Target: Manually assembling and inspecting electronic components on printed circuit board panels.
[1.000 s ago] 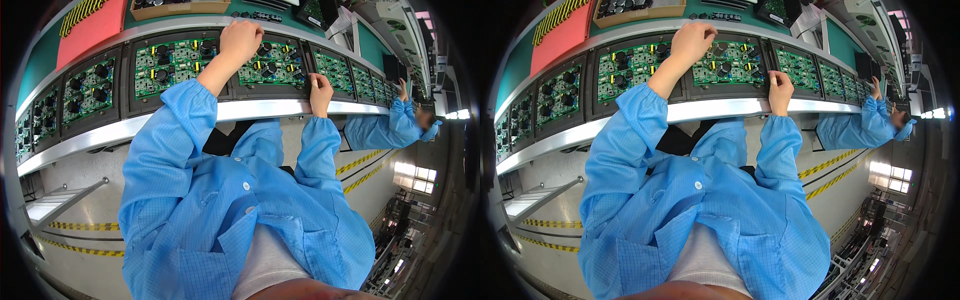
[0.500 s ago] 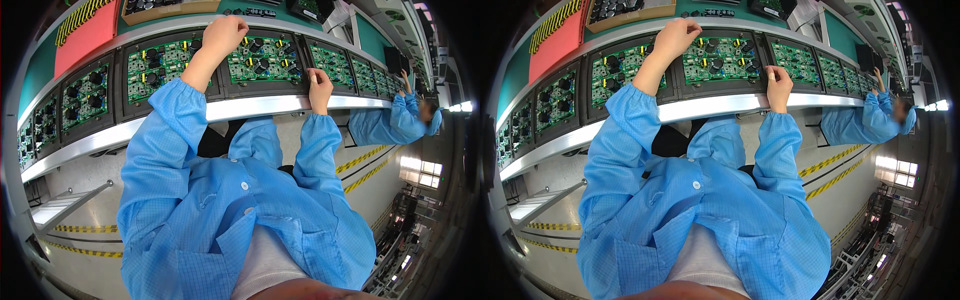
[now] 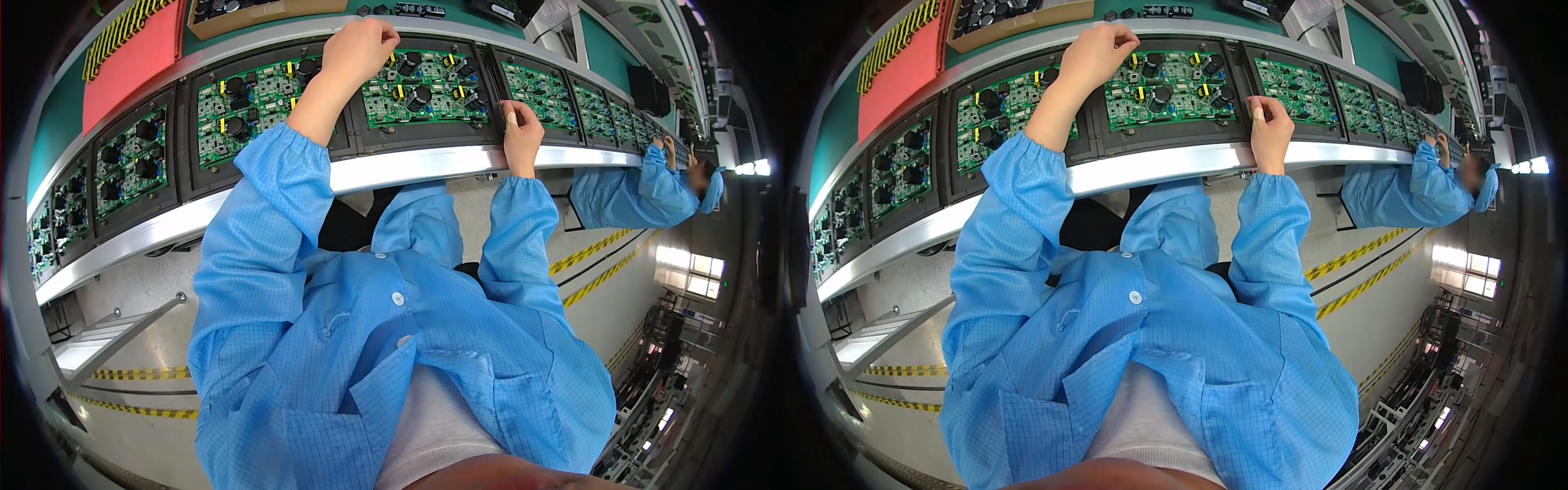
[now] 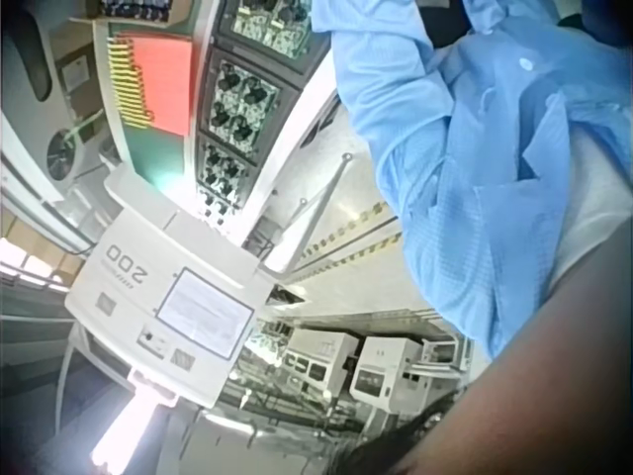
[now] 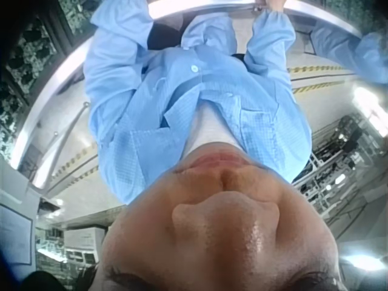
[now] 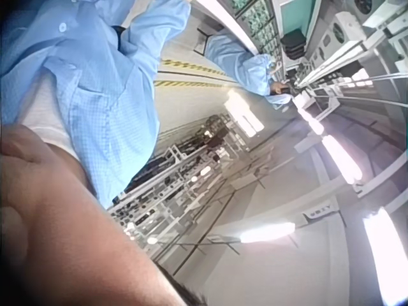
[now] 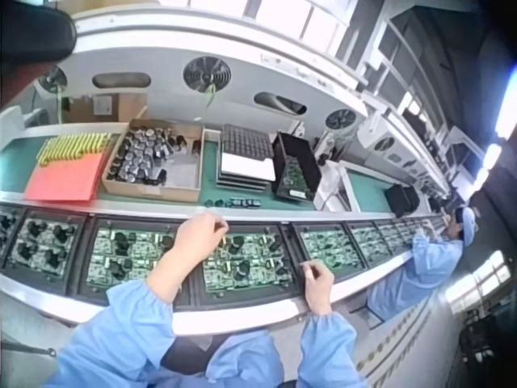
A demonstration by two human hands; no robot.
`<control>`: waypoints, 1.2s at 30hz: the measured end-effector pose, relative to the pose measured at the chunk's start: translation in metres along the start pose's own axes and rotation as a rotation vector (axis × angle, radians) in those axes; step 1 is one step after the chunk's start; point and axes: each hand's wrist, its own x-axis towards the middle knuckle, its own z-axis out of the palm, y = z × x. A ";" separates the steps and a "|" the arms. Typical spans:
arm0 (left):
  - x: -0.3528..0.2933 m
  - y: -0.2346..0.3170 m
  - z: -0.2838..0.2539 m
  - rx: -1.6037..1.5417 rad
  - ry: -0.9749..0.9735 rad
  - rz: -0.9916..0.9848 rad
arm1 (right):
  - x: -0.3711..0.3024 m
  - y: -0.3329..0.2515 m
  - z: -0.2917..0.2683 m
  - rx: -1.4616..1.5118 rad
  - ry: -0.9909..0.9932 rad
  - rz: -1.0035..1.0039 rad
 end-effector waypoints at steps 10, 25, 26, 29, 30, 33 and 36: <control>-0.004 0.016 -0.012 -0.120 0.052 0.035 | 0.007 0.011 -0.004 0.110 0.021 0.073; 0.003 0.027 -0.004 -0.187 0.041 0.112 | 0.014 0.042 -0.012 0.155 0.036 -0.080; 0.001 0.028 -0.005 -0.184 0.033 0.111 | 0.013 0.044 -0.010 0.153 0.031 -0.084; 0.001 0.028 -0.003 -0.183 0.029 0.127 | 0.015 0.025 -0.003 0.068 0.102 -0.029; 0.001 0.029 -0.001 -0.191 0.041 0.149 | 0.015 0.024 -0.003 0.061 0.096 -0.107; 0.002 0.031 0.004 -0.195 0.032 0.165 | 0.017 0.046 -0.007 -0.109 0.071 -0.219; 0.003 0.025 0.011 -0.220 0.012 0.178 | 0.013 0.046 -0.005 -0.403 0.012 -0.306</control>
